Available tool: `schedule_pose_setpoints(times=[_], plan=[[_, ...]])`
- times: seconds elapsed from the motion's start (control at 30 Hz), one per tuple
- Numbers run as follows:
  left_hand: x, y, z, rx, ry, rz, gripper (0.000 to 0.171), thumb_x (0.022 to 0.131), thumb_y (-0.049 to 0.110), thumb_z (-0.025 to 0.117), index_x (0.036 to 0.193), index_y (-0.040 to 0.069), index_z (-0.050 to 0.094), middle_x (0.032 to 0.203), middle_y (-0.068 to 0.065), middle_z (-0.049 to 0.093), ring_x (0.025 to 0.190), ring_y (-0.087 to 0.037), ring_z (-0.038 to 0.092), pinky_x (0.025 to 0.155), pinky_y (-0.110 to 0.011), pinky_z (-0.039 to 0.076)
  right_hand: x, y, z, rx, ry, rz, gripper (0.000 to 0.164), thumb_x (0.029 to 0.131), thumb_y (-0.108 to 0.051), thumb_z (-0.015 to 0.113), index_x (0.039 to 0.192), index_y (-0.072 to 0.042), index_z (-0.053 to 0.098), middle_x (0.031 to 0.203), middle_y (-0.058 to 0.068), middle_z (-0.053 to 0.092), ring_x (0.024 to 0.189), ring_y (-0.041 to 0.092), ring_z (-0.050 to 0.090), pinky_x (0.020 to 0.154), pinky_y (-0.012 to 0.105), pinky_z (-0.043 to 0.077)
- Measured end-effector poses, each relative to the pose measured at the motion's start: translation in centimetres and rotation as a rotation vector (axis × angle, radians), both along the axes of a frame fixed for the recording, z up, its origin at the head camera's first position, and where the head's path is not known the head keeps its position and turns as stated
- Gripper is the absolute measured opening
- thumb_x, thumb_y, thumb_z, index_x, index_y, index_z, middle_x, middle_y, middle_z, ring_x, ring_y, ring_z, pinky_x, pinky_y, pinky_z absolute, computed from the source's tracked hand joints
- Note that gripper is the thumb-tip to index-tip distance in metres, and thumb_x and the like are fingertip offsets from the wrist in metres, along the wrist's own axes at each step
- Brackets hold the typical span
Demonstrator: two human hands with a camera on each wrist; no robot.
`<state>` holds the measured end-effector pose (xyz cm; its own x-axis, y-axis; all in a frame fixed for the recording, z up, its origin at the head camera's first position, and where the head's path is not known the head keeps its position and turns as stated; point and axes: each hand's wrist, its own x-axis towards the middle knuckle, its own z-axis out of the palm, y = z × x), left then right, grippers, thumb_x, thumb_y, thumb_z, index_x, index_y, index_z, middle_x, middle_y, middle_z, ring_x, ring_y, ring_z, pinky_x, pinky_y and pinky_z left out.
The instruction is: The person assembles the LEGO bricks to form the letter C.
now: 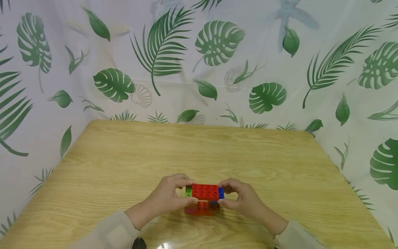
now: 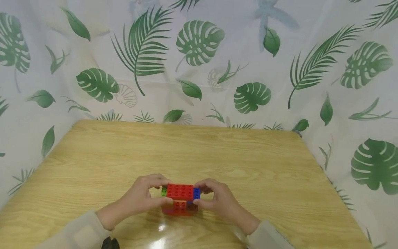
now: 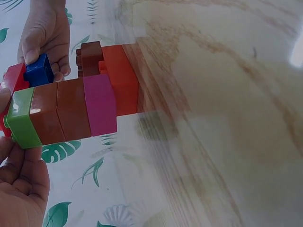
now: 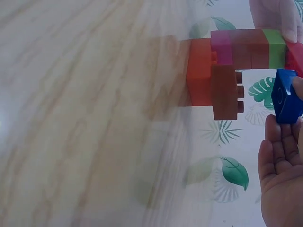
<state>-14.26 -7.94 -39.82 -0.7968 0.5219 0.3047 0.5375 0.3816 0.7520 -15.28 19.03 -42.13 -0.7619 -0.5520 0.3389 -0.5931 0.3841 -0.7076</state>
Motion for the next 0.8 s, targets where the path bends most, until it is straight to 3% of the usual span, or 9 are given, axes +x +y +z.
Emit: schedule_pose_setpoints(times=[0.2,0.6,0.8], plan=[[0.04,0.04,-0.02,0.005,0.01,-0.003,0.037,0.082,0.021,0.077,0.113,0.005,0.069,0.105,0.003,0.064,0.095,-0.014,0.058,0.078,-0.042,0.053,0.36,-0.14,-0.26,-0.013,0.014,-0.047,0.03,0.077,-0.006,0.079,0.104,-0.006,0.065,0.099,0.0,0.065,0.086,0.01,0.06,0.074,0.039,0.054],[0.02,-0.02,-0.19,0.004,0.021,-0.002,0.034,0.082,0.02,0.076,0.113,0.008,0.069,0.102,0.005,0.064,0.092,-0.012,0.057,0.073,-0.036,0.053,0.43,-0.11,-0.48,-0.027,0.069,-0.051,0.032,0.073,-0.005,0.081,0.101,-0.007,0.066,0.097,-0.003,0.065,0.083,0.009,0.058,0.07,0.038,0.054],[-0.03,0.09,-0.27,0.008,0.033,-0.005,0.033,0.082,0.022,0.077,0.113,0.009,0.069,0.102,0.006,0.064,0.092,-0.011,0.058,0.075,-0.04,0.052,0.65,-0.09,-0.3,-0.029,0.066,-0.043,0.033,0.073,-0.005,0.082,0.102,-0.006,0.066,0.097,-0.001,0.066,0.084,0.009,0.06,0.07,0.038,0.054]])
